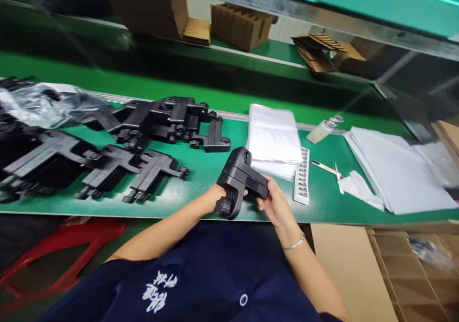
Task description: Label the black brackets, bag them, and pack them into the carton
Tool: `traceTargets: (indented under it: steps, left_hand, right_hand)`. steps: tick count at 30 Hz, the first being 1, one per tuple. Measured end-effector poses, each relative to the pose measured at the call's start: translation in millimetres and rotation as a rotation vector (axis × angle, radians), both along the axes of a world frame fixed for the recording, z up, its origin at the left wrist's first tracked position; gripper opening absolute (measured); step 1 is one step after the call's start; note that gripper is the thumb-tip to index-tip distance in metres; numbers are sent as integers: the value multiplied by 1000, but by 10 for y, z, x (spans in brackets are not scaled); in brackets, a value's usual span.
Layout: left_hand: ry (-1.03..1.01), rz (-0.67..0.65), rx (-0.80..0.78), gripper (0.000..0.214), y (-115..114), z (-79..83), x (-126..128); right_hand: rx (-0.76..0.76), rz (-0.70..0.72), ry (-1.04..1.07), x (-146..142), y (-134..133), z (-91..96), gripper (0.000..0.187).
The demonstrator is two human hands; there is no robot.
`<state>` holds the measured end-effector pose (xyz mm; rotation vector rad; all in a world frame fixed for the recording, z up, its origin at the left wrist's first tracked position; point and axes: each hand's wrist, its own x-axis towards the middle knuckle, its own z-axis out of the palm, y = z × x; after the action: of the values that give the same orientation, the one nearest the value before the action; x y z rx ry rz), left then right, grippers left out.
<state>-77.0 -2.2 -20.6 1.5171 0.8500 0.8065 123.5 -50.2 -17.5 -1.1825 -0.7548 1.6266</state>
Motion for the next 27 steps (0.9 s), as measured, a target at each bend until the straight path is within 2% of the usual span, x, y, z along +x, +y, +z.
traceTargets:
  steps: [2,5,8,10,14,16,17,19,21,23,24,25,27]
  left_hand:
    - [-82,-80,-130,71,45,34,-30]
    - [-153,-152,-305,68,118,36,-86]
    - [16,-69,-198,67,121,-25,-15]
    - [123,9,-87,70,84,-57,54]
    - [221,50,92,81,11,-30,106]
    - [209,76,110,83,9,-10,123]
    - [181,96,76,81,17,-12,142]
    - [84,130,-96,75,40,-43,205]
    - [-9,134,-366,69,57,-97,283]
    - [-53,111,-599,65,57,-145,346]
    - [-64,102,-642,65,51,-157,363]
    - [-73,103,-618,66,42,-158,369]
    - [-81,108,-408,72,27,-129,349]
  right_hand:
    - [-8,-106,-29,76,0,-50,54]
    - [88,-149,-267,306,-104,-53,50]
    - [217,-84,-560,512,-202,-7,48]
    - [255,-86,-658,592,-210,12,44]
    - [144,-11,-537,625,-164,-11,46]
    - [171,-21,-547,615,-162,-20,44]
    - [236,-51,-623,617,-170,-18,41]
    - [461,-86,-861,646,-190,-2,36]
    - [759,-40,-1078,711,-199,15,32]
    - [997,45,-1185,790,-190,17,29]
    - [1050,64,-1203,826,-183,10,29]
    - [1042,55,-1205,854,-175,-4,31]
    - [871,-12,-1127,879,-165,-54,36]
